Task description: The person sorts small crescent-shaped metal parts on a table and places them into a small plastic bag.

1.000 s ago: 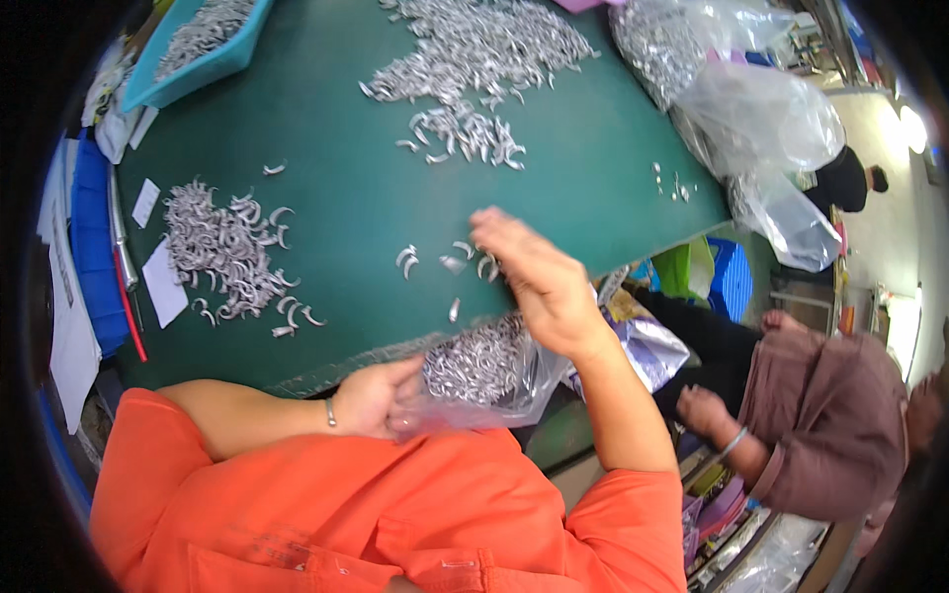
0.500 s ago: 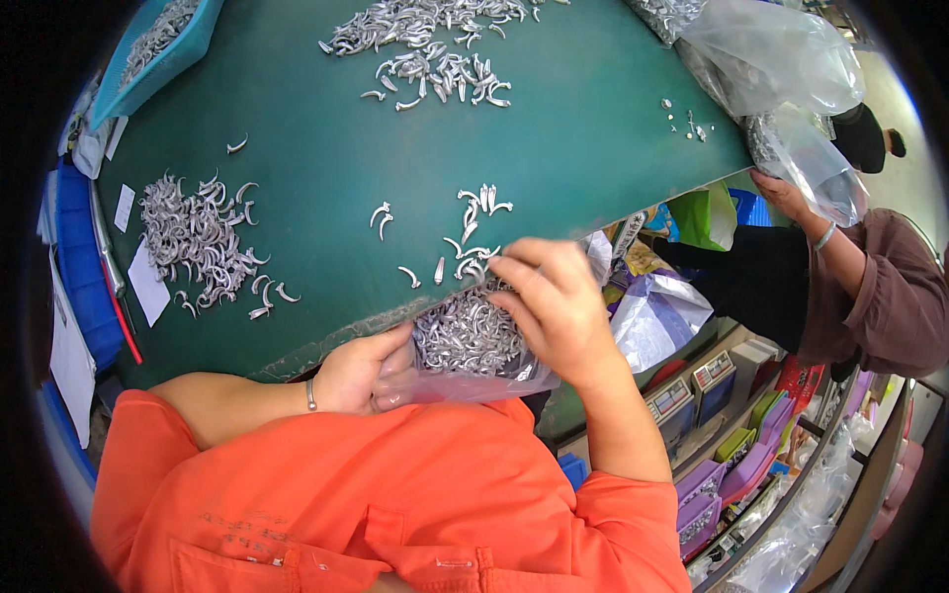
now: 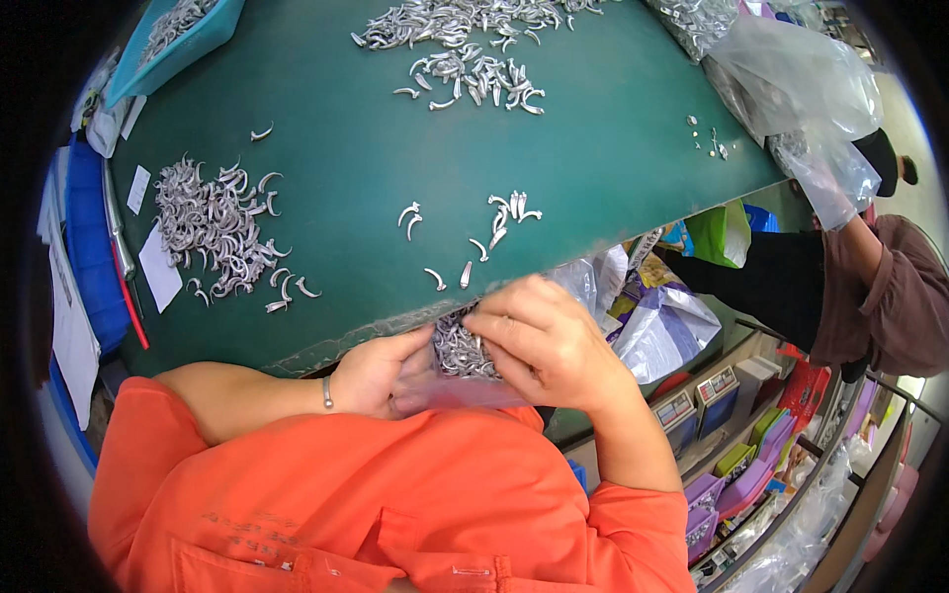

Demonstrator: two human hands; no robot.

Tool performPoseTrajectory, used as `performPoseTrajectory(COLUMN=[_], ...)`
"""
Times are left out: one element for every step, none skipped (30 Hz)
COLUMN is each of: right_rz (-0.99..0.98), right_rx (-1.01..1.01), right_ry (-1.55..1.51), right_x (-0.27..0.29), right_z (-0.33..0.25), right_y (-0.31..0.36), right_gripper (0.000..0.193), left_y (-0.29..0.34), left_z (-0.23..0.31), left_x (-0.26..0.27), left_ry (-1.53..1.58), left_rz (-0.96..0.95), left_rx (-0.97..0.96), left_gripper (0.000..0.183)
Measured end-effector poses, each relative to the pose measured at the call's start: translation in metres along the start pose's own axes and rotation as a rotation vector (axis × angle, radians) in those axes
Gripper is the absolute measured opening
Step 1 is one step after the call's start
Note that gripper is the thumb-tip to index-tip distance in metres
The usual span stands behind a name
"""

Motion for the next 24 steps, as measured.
performPoseTrajectory(right_rz=[0.131, 0.258, 0.306, 0.311, 0.236, 0.16, 0.018, 0.012, 0.061, 0.113, 0.294, 0.432, 0.429, 0.425, 0.429, 0.302, 0.176, 0.175, 0.081, -0.013, 0.138, 0.3, 0.428, 0.559], right_rx=[0.047, 0.1, 0.116, 0.118, 0.126, 0.132, 0.15, 0.156, 0.134, 0.106, 0.081, 0.031, 0.034, 0.037, 0.037, 0.035, 0.034, 0.037, 0.02, 0.002, -0.021, -0.057, -0.171, -0.283], right_ry=[0.111, 0.221, 0.219, 0.226, 0.177, 0.129, 0.031, 0.033, 0.034, 0.034, 0.177, 0.201, 0.243, 0.285, 0.29, 0.209, 0.128, 0.131, 0.002, -0.126, -0.096, 0.033, 0.056, 0.078], right_x=[0.005, 0.008, 0.007, 0.004, -0.005, -0.01, -0.007, -0.002, 0.004, 0.008, 0.016, 0.02, 0.018, 0.017, 0.018, 0.013, 0.01, 0.014, 0.017, 0.018, 0.026, 0.035, 0.039, 0.042], right_z=[-0.008, -0.018, -0.025, -0.025, -0.021, -0.018, -0.016, -0.014, -0.009, -0.007, -0.012, -0.011, -0.01, -0.008, -0.006, -0.004, -0.002, -0.001, 0.0, 0.001, 0.003, 0.006, 0.009, 0.011], right_y=[-0.009, -0.019, -0.026, -0.027, -0.026, -0.026, -0.021, -0.017, -0.014, -0.013, -0.018, -0.024, -0.03, -0.033, -0.03, -0.026, -0.022, -0.019, -0.016, -0.015, -0.019, -0.024, -0.031, -0.036], right_gripper=[0.031, 0.03, 0.032, 0.032, 0.03, 0.029, 0.024, 0.024, 0.024, 0.023, 0.026, 0.028, 0.029, 0.031, 0.031, 0.03, 0.029, 0.029, 0.028, 0.026, 0.022, 0.025, 0.028, 0.032], left_y=[0.009, 0.007, 0.006, 0.006, 0.006, 0.007, 0.009, 0.011, 0.012, 0.009, 0.008, 0.007, 0.005, 0.005, 0.008, 0.008, 0.007, 0.006, 0.006, 0.008, 0.009, 0.011, 0.009, 0.01], left_z=[0.007, 0.006, 0.006, 0.008, 0.01, 0.011, 0.01, 0.01, 0.009, 0.009, 0.008, 0.007, 0.008, 0.009, 0.01, 0.011, 0.011, 0.01, 0.009, 0.009, 0.009, 0.008, 0.008, 0.008], left_x=[-0.002, -0.014, -0.02, -0.021, -0.022, -0.021, -0.02, -0.014, -0.007, -0.008, -0.01, -0.014, -0.019, -0.014, -0.005, -0.004, -0.005, -0.006, -0.008, -0.002, 0.009, 0.011, 0.008, 0.007], left_ry=[-0.325, -0.324, -0.286, -0.25, -0.255, -0.297, -0.33, -0.326, -0.337, -0.351, -0.348, -0.291, -0.239, -0.242, -0.288, -0.331, -0.332, -0.323, -0.316, -0.319, -0.339, -0.363, -0.379, -0.412], left_rz=[0.563, 0.564, 0.666, 0.765, 0.758, 0.755, 0.757, 0.754, 0.709, 0.665, 0.664, 0.669, 0.669, 0.664, 0.644, 0.625, 0.623, 0.685, 0.745, 0.738, 0.639, 0.533, 0.509, 0.575], left_rx=[0.036, 0.03, -0.008, -0.051, -0.05, -0.015, 0.008, 0.0, 0.0, 0.005, 0.006, -0.021, -0.046, -0.044, -0.014, 0.011, 0.008, -0.004, -0.016, -0.021, -0.015, -0.001, 0.008, 0.018], left_gripper=[0.025, 0.025, 0.017, 0.038, 0.038, 0.037, 0.036, 0.036, 0.034, 0.032, 0.032, 0.031, 0.029, 0.029, 0.029, 0.029, 0.029, 0.026, 0.024, 0.024, 0.024, 0.026, 0.026, 0.032])
Point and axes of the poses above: each hand's wrist, its own y-axis away from the middle knuckle, its own x-axis out of the back of the hand, z = x × y, the point moved 5 cm from there along -y, towards the middle knuckle, and after that the axes turned 12 degrees about -x, right-handed, at the moved point
